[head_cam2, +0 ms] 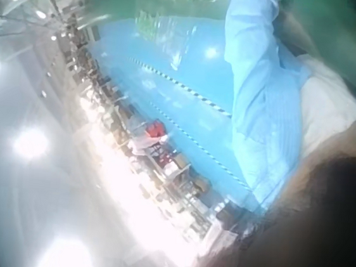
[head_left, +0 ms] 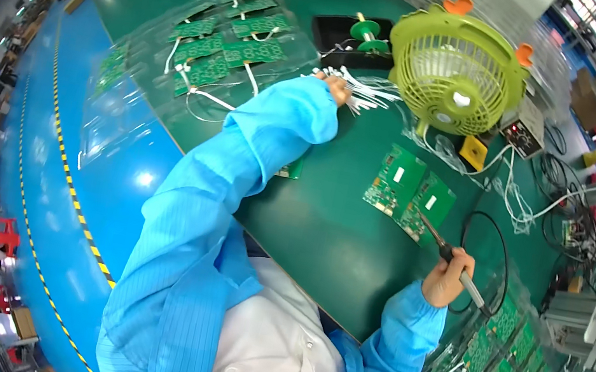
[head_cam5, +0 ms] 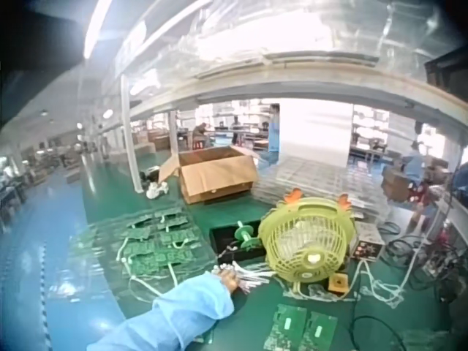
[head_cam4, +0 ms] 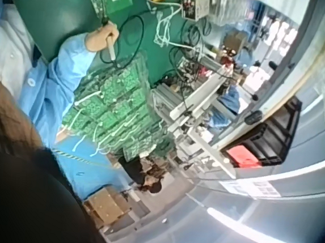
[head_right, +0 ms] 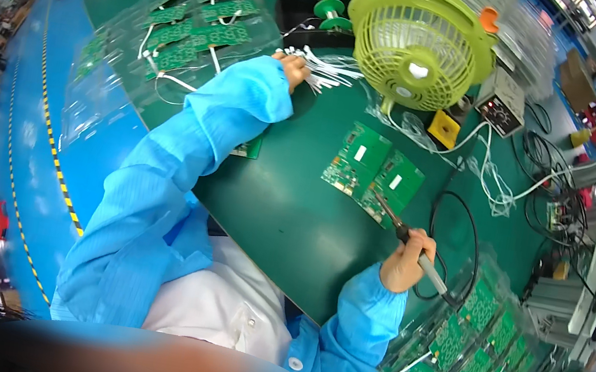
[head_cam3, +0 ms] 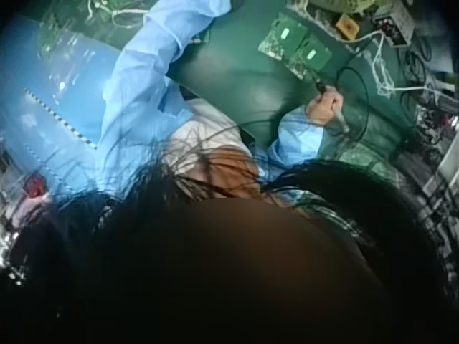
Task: The person solders components onto electronic circuit boards using a soldering iron and soldering wire.
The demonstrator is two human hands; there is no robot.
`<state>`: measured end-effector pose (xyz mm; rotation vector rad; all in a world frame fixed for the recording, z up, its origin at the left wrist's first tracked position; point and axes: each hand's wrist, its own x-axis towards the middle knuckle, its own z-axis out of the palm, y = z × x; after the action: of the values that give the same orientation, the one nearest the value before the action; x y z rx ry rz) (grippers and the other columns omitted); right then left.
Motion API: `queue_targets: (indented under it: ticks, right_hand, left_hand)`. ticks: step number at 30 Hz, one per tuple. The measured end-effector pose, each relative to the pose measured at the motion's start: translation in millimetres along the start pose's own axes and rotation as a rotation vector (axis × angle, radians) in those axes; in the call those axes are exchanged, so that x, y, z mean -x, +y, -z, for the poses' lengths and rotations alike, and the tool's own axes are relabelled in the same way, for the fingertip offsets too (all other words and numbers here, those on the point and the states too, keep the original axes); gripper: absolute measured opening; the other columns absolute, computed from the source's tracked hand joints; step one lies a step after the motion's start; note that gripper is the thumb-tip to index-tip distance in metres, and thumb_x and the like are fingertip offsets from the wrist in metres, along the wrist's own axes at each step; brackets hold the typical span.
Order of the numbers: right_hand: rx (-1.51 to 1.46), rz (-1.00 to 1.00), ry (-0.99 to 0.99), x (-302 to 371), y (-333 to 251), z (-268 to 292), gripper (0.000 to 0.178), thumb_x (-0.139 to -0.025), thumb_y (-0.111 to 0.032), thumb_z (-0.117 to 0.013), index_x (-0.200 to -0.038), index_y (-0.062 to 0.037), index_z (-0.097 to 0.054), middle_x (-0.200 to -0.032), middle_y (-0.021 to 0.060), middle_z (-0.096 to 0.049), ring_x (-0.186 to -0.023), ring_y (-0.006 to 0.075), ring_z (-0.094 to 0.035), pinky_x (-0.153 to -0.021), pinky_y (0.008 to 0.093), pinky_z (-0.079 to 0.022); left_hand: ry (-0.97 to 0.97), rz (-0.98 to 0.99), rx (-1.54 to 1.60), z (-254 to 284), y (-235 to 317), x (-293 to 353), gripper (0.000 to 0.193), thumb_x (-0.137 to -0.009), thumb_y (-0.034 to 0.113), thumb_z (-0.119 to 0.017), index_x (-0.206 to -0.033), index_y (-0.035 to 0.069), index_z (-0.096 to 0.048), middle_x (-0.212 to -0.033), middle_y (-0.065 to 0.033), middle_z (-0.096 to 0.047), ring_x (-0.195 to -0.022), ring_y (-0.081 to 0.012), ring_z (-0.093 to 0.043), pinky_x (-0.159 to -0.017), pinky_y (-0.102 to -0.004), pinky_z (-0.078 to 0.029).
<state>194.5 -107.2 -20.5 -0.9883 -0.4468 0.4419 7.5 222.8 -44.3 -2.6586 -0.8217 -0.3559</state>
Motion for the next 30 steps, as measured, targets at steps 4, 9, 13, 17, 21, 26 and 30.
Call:
queue_targets:
  ticks: [4, 9, 13, 17, 21, 26, 30]
  right_hand:
    - [0.052, 0.042, -0.119, 3, -3, 9, 0.008, -0.082, -0.01, -0.056, -0.076, -0.0062, -0.056, -0.082, 0.0081, -0.055, -0.061, 0.0108, -0.041, -0.051, 0.0179, -0.031]
    - [0.082, 0.007, 0.0, 0, -1, -8, 0.006, -0.077, -0.002, -0.052, -0.074, -0.0023, -0.057, -0.075, 0.0098, -0.057, -0.054, 0.0113, -0.041, -0.048, 0.02, -0.032]
    - [0.034, -0.055, 0.004, -18, -12, -6, 0.016, -0.085, -0.017, -0.052, -0.08, -0.0037, -0.059, -0.082, 0.0078, -0.058, -0.063, 0.0124, -0.045, -0.051, 0.0171, -0.032]
    - [0.105, 0.138, 0.207, -98, -29, -33, 0.025, -0.085, -0.027, -0.054, -0.084, -0.0039, -0.061, -0.08, 0.004, -0.06, -0.059, 0.008, -0.045, -0.051, 0.0167, -0.033]
    - [0.45, 0.187, 0.128, -182, -9, -58, 0.029, -0.081, -0.03, -0.058, -0.096, -0.0048, -0.062, -0.083, 0.0009, -0.059, -0.071, 0.0063, -0.048, -0.062, 0.0147, -0.037]
    - [0.529, 0.276, 0.06, -202, 24, -69, 0.03, -0.083, -0.031, -0.056, -0.097, -0.0047, -0.061, -0.078, 0.0036, -0.058, -0.065, 0.0074, -0.048, -0.056, 0.0173, -0.038]
    - [0.408, 0.152, 0.089, -176, 16, -50, 0.03, -0.085, -0.029, -0.054, -0.1, -0.0034, -0.058, -0.072, 0.0054, -0.057, -0.057, 0.0083, -0.046, -0.05, 0.0182, -0.036]
  left_hand:
    - [-0.138, -0.001, -0.03, 17, -12, 3, 0.016, -0.072, 0.013, -0.053, -0.087, 0.011, -0.058, -0.092, -0.0058, -0.055, -0.083, -0.0239, -0.055, -0.072, -0.036, -0.041]
    - [0.432, 0.045, 0.09, 19, -17, 8, 0.006, -0.071, 0.015, -0.057, -0.075, 0.011, -0.058, -0.078, -0.0031, -0.057, -0.069, -0.0206, -0.054, -0.061, -0.0318, -0.039]
    - [0.595, 0.042, 0.489, 66, 10, 11, 0.009, -0.073, 0.011, -0.058, -0.082, 0.007, -0.058, -0.075, -0.0059, -0.059, -0.065, -0.023, -0.054, -0.063, -0.0311, -0.041]
    - [0.357, -0.043, 0.772, 122, 58, 47, 0.013, -0.072, 0.006, -0.055, -0.085, 0.007, -0.059, -0.072, -0.0077, -0.057, -0.057, -0.0272, -0.053, -0.054, -0.032, -0.042]
    - [0.132, -0.055, 0.917, 114, 119, 80, 0.011, -0.073, 0.004, -0.056, -0.084, 0.005, -0.059, -0.077, -0.0081, -0.058, -0.062, -0.0246, -0.055, -0.061, -0.0304, -0.044]
    - [0.259, -0.065, 0.898, 78, 144, 78, 0.012, -0.075, 0.005, -0.056, -0.086, 0.004, -0.058, -0.093, -0.0091, -0.062, -0.083, -0.0251, -0.06, -0.075, -0.032, -0.043]
    - [0.118, -0.103, 0.911, 80, 138, 101, 0.016, -0.076, 0.006, -0.056, -0.091, 0.002, -0.056, -0.1, -0.0107, -0.062, -0.097, -0.0245, -0.058, -0.084, -0.0354, -0.039]
